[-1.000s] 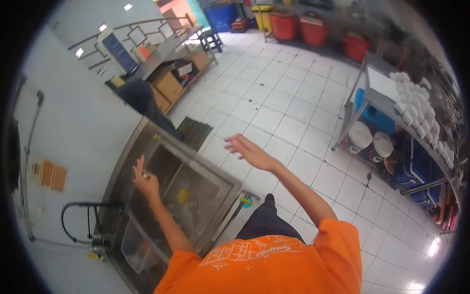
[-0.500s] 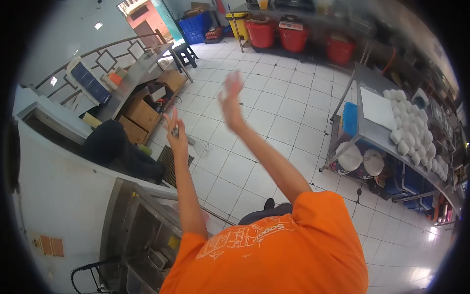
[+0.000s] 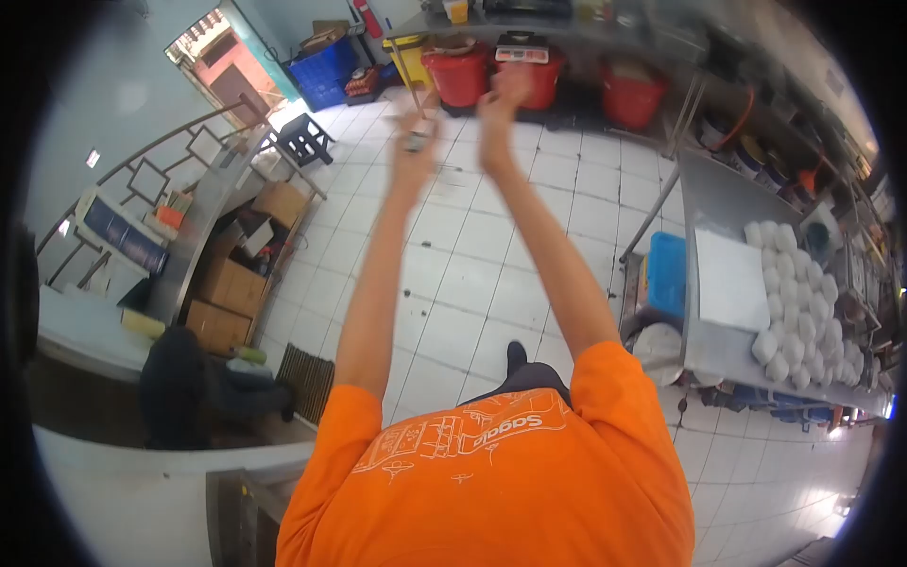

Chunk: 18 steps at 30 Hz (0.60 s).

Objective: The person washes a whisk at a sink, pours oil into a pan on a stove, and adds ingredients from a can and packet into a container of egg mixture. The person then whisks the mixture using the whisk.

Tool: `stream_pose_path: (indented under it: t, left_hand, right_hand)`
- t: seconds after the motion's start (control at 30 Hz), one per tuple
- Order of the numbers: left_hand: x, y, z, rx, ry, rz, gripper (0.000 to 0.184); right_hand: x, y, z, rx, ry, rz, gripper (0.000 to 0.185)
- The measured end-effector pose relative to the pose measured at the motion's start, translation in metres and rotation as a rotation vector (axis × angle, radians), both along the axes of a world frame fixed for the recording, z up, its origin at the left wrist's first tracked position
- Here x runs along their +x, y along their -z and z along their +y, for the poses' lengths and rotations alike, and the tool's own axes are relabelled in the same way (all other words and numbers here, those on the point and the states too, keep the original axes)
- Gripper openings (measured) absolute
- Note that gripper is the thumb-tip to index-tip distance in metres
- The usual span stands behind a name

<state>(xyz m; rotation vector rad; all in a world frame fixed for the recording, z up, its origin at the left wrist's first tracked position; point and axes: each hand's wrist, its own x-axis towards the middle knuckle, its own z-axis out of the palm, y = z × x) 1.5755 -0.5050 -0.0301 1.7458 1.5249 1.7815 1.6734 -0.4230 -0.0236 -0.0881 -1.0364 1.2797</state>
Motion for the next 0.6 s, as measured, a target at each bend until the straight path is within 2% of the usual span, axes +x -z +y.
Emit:
stream_pose_path:
  t: [0.03,0.1,0.23,0.3,0.37,0.43,0.47,0.53,0.57,0.6]
  left_hand:
    - [0.016,0.006,0.035,-0.073,0.238,-0.167,0.052]
    - [0.014,-0.019,0.07,-0.036,0.187,-0.228,0.053]
    - [-0.047,-0.019,0.144,0.008,0.11,-0.126,0.054]
    - [-0.081,-0.018,0.185,0.008,-0.248,0.186,0.056]
    - [-0.085,-0.004,0.234,0.038,-0.305,0.206,0.053]
    - [-0.067,0.019,0.287,-0.16,0.251,-0.143,0.047]
    - [-0.08,0.023,0.306,-0.154,0.251,-0.138,0.047]
    - [-0.108,0.027,0.351,-0.093,0.257,-0.294,0.042]
    - [-0.127,0.032,0.375,-0.085,0.262,-0.29,0.042]
    - [-0.153,0.041,0.398,-0.083,0.145,-0.181,0.042]
  right_hand:
    - [-0.027,0.04,0.042,0.026,-0.223,-0.111,0.077]
    - [-0.032,0.008,0.065,0.021,0.007,-0.053,0.075]
    - [-0.021,0.0,0.151,-0.1,-0.181,0.038,0.074]
    - [-0.018,0.001,0.205,0.023,-0.013,0.005,0.075]
    - [-0.034,0.005,0.239,0.013,0.039,0.011,0.071]
    - [-0.076,0.022,0.264,-0.021,-0.002,-0.055,0.07]
    - [-0.1,0.033,0.275,-0.041,-0.022,-0.088,0.069]
    - [-0.141,0.053,0.314,-0.071,-0.057,-0.156,0.067]
    - [-0.154,0.061,0.341,-0.061,-0.052,-0.154,0.067]
    - [-0.163,0.073,0.371,-0.045,-0.02,-0.173,0.068]
